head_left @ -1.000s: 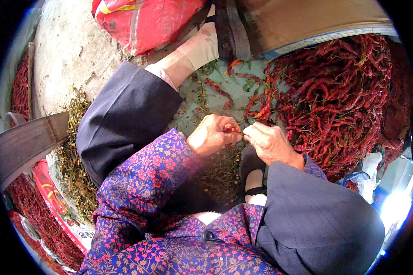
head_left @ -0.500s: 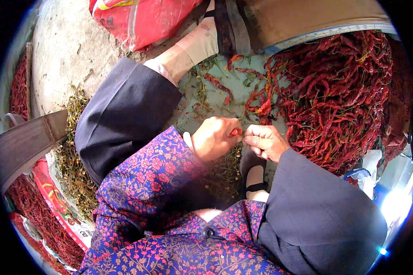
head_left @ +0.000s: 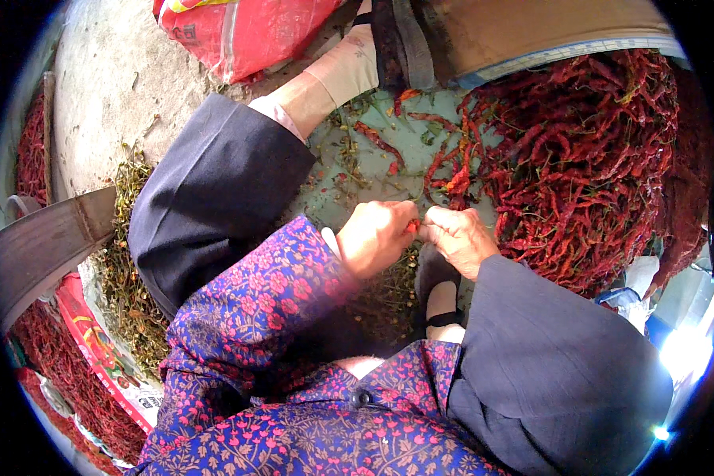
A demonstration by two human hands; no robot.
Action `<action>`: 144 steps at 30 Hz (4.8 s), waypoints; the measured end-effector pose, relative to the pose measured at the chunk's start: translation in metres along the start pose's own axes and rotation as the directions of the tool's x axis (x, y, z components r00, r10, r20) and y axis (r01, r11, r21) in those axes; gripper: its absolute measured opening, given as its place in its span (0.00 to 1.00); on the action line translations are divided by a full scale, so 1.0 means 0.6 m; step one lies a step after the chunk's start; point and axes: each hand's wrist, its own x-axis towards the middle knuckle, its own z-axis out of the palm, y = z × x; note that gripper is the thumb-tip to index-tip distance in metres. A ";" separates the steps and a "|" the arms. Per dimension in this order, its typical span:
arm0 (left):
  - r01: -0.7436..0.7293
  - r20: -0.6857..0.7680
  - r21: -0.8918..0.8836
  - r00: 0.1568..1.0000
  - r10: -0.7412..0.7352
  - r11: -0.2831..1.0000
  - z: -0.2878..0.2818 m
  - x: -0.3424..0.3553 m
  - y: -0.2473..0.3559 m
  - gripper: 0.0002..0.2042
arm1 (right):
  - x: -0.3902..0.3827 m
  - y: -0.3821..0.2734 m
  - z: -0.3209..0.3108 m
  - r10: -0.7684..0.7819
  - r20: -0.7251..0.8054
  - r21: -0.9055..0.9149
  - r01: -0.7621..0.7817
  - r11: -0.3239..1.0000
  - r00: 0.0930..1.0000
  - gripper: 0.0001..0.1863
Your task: The person sits on the floor and removes stems from dried red chili peppers by hand. They pick up individual peppers, pull off the stems, and place the peppers into a pile while discarding the stems.
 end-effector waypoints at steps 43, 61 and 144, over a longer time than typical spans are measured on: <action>0.149 0.073 -0.981 0.877 -0.475 0.125 -0.100 0.022 0.002 0.08 | 0.091 0.020 -0.006 -0.318 -0.056 -0.075 0.314 0.947 0.946 0.08; 0.124 -0.050 -0.956 0.823 -0.566 0.264 -0.078 0.021 -0.011 0.05 | 0.088 0.003 -0.037 0.265 0.030 0.826 -0.174 0.536 0.964 0.06; -0.106 -0.159 -0.986 0.813 -0.560 0.126 -0.050 0.018 0.007 0.08 | 0.069 -0.038 0.023 0.121 0.101 0.447 -0.154 0.881 0.987 0.06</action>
